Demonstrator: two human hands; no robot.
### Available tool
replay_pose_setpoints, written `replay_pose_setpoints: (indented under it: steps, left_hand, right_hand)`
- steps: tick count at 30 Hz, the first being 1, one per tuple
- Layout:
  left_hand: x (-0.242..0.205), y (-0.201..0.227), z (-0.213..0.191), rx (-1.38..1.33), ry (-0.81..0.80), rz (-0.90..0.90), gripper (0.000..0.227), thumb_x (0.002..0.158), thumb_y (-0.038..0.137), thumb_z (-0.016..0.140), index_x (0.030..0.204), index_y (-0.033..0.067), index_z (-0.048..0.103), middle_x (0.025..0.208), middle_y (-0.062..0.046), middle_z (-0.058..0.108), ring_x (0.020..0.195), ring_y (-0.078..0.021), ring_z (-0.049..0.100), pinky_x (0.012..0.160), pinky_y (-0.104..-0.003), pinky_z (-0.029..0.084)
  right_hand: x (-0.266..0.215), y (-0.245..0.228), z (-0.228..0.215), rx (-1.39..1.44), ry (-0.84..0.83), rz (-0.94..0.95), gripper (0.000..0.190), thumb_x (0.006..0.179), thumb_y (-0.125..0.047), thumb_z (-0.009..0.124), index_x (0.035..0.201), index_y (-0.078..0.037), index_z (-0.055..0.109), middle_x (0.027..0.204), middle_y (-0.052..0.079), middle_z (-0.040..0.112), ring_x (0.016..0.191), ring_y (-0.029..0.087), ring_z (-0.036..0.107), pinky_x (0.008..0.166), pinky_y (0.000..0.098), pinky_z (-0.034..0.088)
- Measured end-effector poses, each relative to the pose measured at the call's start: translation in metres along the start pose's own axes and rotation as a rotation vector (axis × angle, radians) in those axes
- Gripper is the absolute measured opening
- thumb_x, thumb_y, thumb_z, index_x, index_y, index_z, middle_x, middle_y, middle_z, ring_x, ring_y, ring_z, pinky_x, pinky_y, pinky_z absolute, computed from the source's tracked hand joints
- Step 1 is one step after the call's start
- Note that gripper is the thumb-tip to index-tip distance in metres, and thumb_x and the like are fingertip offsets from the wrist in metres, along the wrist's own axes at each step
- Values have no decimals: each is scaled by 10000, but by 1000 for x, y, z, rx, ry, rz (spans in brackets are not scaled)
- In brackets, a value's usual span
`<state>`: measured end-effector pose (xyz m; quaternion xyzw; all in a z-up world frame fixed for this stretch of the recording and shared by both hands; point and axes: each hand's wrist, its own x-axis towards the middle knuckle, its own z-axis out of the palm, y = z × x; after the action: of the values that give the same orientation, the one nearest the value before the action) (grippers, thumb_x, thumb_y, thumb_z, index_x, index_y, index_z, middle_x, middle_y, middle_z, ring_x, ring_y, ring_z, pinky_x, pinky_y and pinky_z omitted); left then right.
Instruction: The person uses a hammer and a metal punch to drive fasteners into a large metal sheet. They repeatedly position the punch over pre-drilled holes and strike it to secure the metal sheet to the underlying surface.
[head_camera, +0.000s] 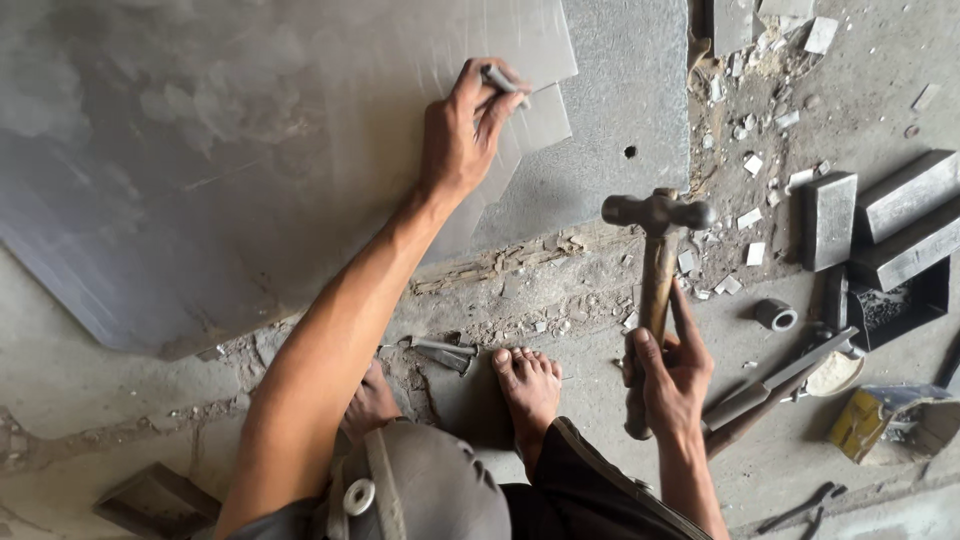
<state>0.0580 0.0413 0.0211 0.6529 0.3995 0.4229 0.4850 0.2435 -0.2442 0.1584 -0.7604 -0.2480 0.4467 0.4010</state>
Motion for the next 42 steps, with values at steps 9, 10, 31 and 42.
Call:
replay_pose_setpoints:
  steps: [9,10,31,42]
  left_hand:
    - [-7,-9,2,48,-34,54,165,1073,84,635,1229,65,584,1081,-78,779,1054,-220,789,867,-306,708]
    - [-7,-8,3,40,-32,62,162,1079,82,630,1234,68,585,1086,-75,777,1059,-220,790,882,-317,709]
    - [-20,-38,19,560,-11,357,96,1035,124,721,1127,99,731,1037,-105,787,888,-212,786,735,-292,676]
    - [-12,1,-1,71,117,83,217,1119,243,526,1107,78,667,899,-64,759,777,-140,759,651,-263,634]
  right_hand:
    - [11,-7,-11,-24,-8,-55,740,974,-164,678,1628,-73,343,756,63,682,554,100,610,458,259,508]
    - [11,-9,-12,-11,-9,-59,746,975,-166,680,1630,-69,337,764,63,681,562,98,613,467,259,513]
    - [32,-62,-7,-559,-91,-664,627,1066,-128,672,1619,-151,379,1275,232,682,809,205,708,685,300,614]
    - [-11,35,-3,66,-126,175,799,905,-185,653,1604,-122,271,629,67,651,436,138,592,361,290,499]
